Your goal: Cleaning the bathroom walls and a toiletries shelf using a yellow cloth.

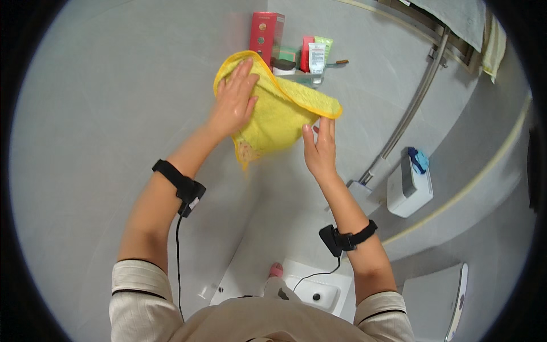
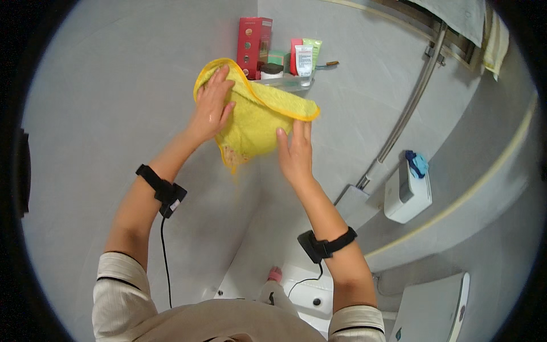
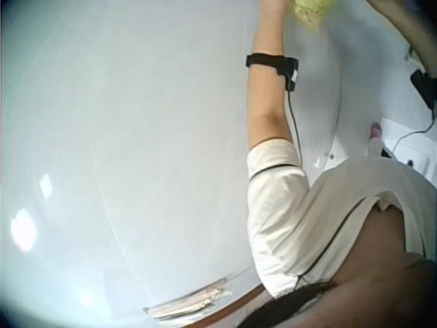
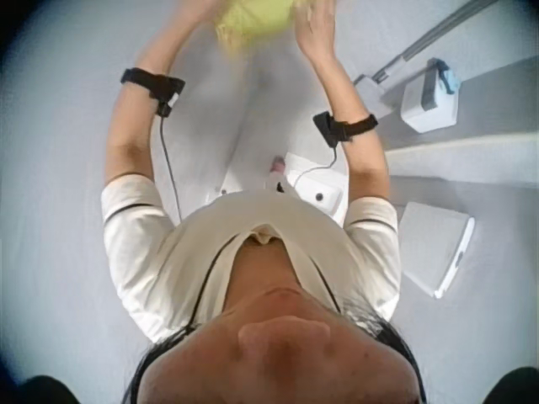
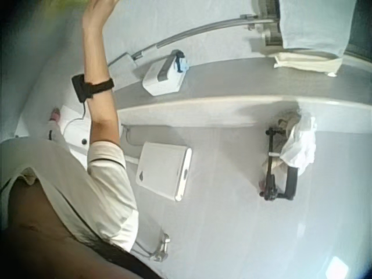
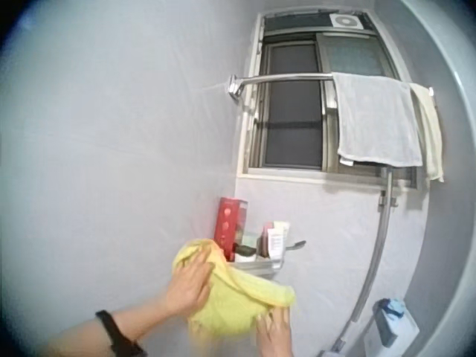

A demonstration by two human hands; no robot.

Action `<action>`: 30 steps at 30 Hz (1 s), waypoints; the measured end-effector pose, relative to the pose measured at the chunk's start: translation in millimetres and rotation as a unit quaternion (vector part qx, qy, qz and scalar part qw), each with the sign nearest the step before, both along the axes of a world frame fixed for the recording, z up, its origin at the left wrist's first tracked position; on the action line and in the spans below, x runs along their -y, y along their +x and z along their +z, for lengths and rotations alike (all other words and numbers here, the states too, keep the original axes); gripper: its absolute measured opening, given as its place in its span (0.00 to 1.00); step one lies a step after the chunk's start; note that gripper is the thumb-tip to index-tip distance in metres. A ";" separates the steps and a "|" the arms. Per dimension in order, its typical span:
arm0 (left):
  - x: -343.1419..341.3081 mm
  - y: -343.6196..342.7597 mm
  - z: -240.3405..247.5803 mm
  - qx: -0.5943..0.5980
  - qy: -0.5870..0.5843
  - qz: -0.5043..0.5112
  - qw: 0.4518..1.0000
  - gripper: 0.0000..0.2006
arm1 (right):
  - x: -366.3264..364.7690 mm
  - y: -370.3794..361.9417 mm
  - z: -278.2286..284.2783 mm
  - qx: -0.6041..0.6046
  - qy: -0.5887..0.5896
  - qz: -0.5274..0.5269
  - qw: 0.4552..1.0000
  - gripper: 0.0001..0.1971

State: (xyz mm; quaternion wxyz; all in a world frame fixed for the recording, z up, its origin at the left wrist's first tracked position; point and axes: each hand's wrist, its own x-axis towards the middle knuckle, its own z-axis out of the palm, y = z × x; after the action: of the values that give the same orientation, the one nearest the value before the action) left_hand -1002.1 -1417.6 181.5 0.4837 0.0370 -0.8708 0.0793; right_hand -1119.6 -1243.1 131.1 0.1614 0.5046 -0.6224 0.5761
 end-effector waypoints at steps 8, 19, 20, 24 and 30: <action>108.8 -77.6 15.2 -0.008 0.025 0.042 0.999 0.15 | 114.7 -79.7 30.1 -0.096 -0.095 0.048 0.990 0.20; 97.2 -82.8 28.5 0.277 0.232 0.101 0.927 0.23 | 138.3 -110.8 37.0 -0.284 0.187 -0.125 0.932 0.19; 95.3 -85.0 31.8 0.310 0.220 0.143 0.914 0.28 | 137.4 -110.3 42.5 -0.281 0.190 -0.127 0.932 0.19; 92.5 -89.6 40.2 0.365 0.214 0.203 0.883 0.34 | 125.0 -108.7 39.2 -0.285 0.200 -0.107 0.931 0.22; 83.4 -76.4 20.8 0.196 0.175 0.112 0.959 0.21 | 9.8 -78.6 -41.2 -0.107 0.163 -0.128 0.972 0.18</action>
State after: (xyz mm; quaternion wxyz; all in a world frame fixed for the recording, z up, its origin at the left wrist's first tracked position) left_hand -1078.5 -1501.1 202.3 0.2780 0.2017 -0.9391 -0.0148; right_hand -1198.2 -1252.9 90.0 0.2155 0.4990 -0.7465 0.3839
